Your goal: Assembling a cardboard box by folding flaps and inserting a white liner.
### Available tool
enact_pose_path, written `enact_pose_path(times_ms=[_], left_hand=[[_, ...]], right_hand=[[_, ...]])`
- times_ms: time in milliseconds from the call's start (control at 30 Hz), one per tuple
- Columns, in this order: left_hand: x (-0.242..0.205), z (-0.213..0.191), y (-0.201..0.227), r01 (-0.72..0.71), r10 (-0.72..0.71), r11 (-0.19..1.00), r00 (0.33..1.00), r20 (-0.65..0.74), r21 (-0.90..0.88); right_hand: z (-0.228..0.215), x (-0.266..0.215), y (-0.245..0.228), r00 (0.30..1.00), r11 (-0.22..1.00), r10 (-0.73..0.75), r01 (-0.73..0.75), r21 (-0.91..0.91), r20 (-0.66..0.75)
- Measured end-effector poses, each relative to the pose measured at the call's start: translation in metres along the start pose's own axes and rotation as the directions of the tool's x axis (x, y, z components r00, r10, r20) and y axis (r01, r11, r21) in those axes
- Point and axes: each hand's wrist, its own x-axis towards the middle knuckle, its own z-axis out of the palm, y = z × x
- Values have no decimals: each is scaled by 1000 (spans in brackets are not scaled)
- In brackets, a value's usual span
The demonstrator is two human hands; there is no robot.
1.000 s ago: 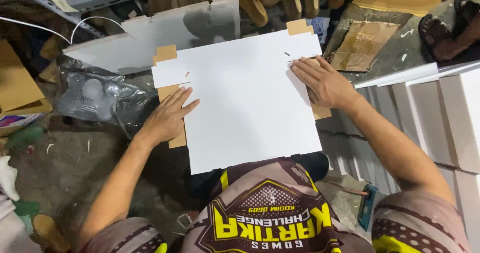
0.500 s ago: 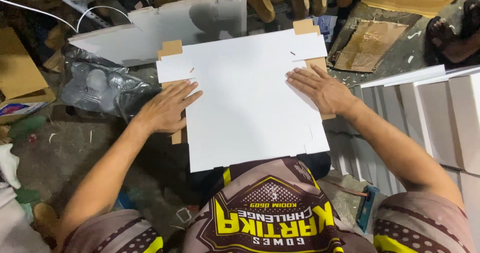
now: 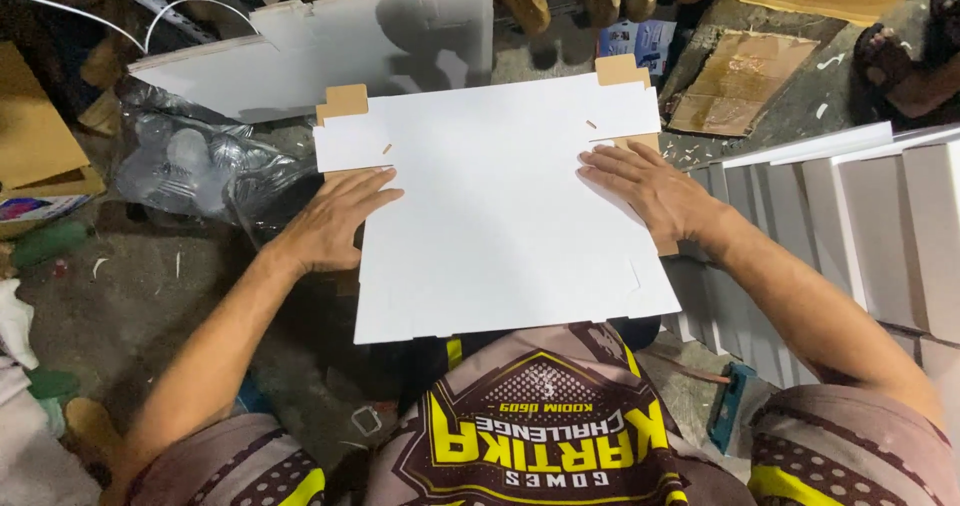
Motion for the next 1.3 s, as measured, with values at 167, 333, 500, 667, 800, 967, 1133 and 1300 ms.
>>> enact_pose_path(times_ms=[167, 333, 500, 667, 800, 967, 1133, 1300], left_hand=[[1, 3, -15, 30, -33, 993, 999, -32, -112], [9, 8, -27, 60, -63, 986, 998, -10, -156], [12, -3, -13, 90, -89, 990, 996, 10, -112], [9, 27, -57, 144, -123, 922, 989, 81, -360], [11, -18, -18, 176, -132, 879, 983, 129, -443], [18, 46, -88, 550, -558, 658, 815, 158, -514], [42, 31, -78, 583, -644, 591, 758, 109, -558], [67, 48, -88, 570, -717, 546, 697, 8, -614]], right_hand=[[-38, 9, -12, 992, 945, -40, 75, 318, -117], [-42, 11, -12, 989, 945, -16, 64, 322, -150], [-43, 8, -20, 993, 965, 50, -21, 263, -105], [-35, 6, 0, 983, 933, -25, 89, 350, -184], [-51, 9, -4, 984, 879, -62, 134, 457, -168], [-25, 15, 13, 882, 627, 470, -310, 715, -30], [35, 39, 53, 749, 522, 663, -472, 710, 10], [-15, 51, -4, 694, 593, 699, -427, 683, -174]])
